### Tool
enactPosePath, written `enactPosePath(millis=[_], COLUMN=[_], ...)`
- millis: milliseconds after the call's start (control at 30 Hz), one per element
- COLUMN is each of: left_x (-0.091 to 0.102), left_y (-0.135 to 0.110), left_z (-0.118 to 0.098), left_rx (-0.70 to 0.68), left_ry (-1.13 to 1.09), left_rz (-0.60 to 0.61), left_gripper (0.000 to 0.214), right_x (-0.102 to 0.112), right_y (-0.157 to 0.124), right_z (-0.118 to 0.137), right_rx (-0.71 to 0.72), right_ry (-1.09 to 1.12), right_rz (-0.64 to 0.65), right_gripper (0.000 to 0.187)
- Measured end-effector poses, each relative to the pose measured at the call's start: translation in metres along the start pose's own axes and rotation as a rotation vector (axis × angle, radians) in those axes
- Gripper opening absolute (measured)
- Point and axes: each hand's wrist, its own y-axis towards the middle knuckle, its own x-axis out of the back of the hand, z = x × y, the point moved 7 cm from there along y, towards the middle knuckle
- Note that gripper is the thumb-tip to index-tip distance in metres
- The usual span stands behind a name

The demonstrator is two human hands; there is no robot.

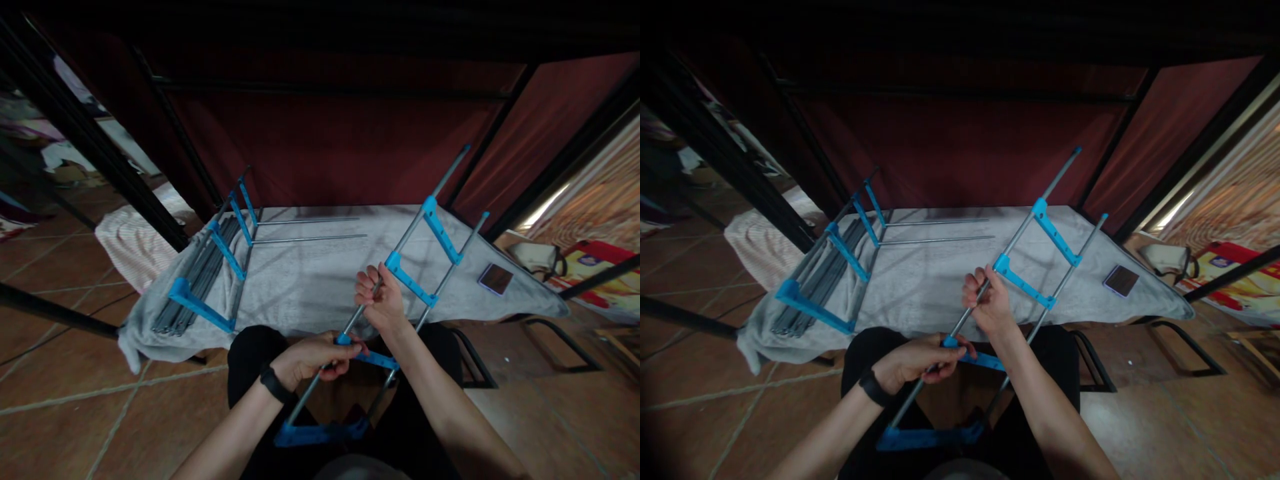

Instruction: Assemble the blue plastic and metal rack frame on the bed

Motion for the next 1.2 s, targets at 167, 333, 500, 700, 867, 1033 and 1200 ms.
enactPosePath(millis=[167, 333, 500, 700, 867, 1033, 1200], left_x=[-0.002, 0.005, 0.007, 0.003, -0.002, -0.001, 0.004], left_y=[0.004, 0.006, 0.007, 0.008, 0.010, 0.007, 0.009], left_z=[0.014, 0.009, 0.008, 0.010, 0.008, 0.005, 0.010], left_rx=[0.028, -0.102, -0.213, -0.241, -0.274, -0.267, -0.261], left_ry=[0.014, 0.159, 0.260, 0.261, 0.191, 0.296, 0.380], left_rz=[-0.048, -0.340, -0.479, -0.441, -0.408, -0.456, -0.510], left_gripper=[0.047, 0.040, 0.026, 0.026, 0.026, 0.027, 0.027], right_x=[-0.009, -0.023, -0.021, -0.011, -0.010, -0.009, -0.009], right_y=[-0.002, -0.005, -0.015, -0.026, -0.029, -0.029, -0.030], right_z=[-0.015, -0.017, -0.018, -0.014, -0.012, -0.009, -0.011], right_rx=[-0.146, -0.080, 0.006, 0.116, 0.133, 0.171, 0.196], right_ry=[-0.047, -0.064, -0.065, -0.102, -0.111, -0.097, -0.122], right_rz=[0.125, 0.006, -0.152, -0.334, -0.401, -0.445, -0.456], right_gripper=[0.061, 0.062, 0.059, 0.056, 0.055, 0.055, 0.056])
